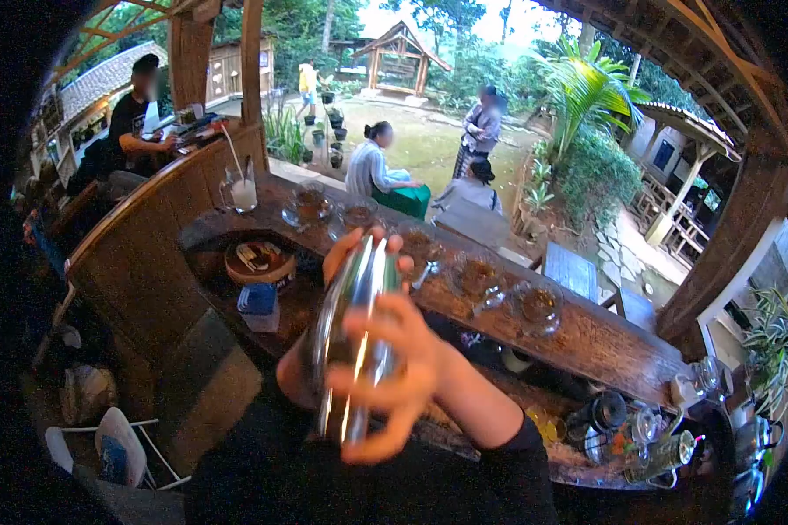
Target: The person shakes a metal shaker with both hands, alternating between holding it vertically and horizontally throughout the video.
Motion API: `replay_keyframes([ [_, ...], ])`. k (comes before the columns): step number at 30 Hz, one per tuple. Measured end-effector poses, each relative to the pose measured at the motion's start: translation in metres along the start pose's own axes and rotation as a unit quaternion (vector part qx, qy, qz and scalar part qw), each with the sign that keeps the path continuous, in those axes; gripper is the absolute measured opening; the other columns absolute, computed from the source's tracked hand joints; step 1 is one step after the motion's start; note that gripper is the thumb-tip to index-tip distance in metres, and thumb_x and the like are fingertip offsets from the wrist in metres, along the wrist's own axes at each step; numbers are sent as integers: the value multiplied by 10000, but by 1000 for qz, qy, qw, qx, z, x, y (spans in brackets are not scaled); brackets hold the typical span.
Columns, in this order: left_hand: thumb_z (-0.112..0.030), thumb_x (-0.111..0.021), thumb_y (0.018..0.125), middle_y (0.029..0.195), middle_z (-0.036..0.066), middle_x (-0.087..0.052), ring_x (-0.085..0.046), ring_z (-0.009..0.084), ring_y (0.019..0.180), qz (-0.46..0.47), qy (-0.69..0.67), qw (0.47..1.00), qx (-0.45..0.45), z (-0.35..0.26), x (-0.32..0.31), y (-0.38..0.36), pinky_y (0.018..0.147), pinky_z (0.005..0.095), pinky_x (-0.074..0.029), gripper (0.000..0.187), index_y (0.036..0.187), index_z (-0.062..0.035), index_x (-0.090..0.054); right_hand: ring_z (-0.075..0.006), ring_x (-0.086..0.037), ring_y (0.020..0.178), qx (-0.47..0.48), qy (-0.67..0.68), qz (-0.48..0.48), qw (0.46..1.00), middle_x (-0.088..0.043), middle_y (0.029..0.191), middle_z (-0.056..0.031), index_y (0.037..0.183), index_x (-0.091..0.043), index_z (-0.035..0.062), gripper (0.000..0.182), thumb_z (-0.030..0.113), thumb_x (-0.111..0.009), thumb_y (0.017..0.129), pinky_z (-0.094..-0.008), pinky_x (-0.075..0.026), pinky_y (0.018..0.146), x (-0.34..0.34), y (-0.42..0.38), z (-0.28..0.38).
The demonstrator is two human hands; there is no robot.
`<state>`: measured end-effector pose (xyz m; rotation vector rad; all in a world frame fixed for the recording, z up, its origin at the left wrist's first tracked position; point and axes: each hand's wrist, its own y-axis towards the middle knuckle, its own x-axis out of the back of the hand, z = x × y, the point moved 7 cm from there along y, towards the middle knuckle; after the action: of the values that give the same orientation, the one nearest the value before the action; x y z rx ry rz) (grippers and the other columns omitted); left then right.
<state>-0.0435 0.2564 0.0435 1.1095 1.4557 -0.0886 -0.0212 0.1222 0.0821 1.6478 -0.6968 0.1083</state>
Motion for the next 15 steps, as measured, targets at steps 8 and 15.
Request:
replay_keyframes([
  [8, -300, -551, 806, 1065, 96, -552, -554, 262, 979, -138, 165, 975, -46, 10, 100, -16, 867, 414, -457, 392, 1103, -52, -489, -269, -458, 1107, -340, 282, -136, 887, -448, 1193, -129, 1195, -396, 58, 661, 226, -750, 663, -382, -388, 920, 21, -24, -46],
  [15, -307, -414, 842, 852, 64, -571, -585, 192, 788, -183, 196, 957, 112, 43, 75, 8, 763, 411, -505, 266, 917, -85, -540, -202, -498, 973, -292, -110, 46, 949, -459, 1132, -100, 1149, -431, -3, 466, 144, -640, 759, -313, -413, 869, 33, -39, -43],
])
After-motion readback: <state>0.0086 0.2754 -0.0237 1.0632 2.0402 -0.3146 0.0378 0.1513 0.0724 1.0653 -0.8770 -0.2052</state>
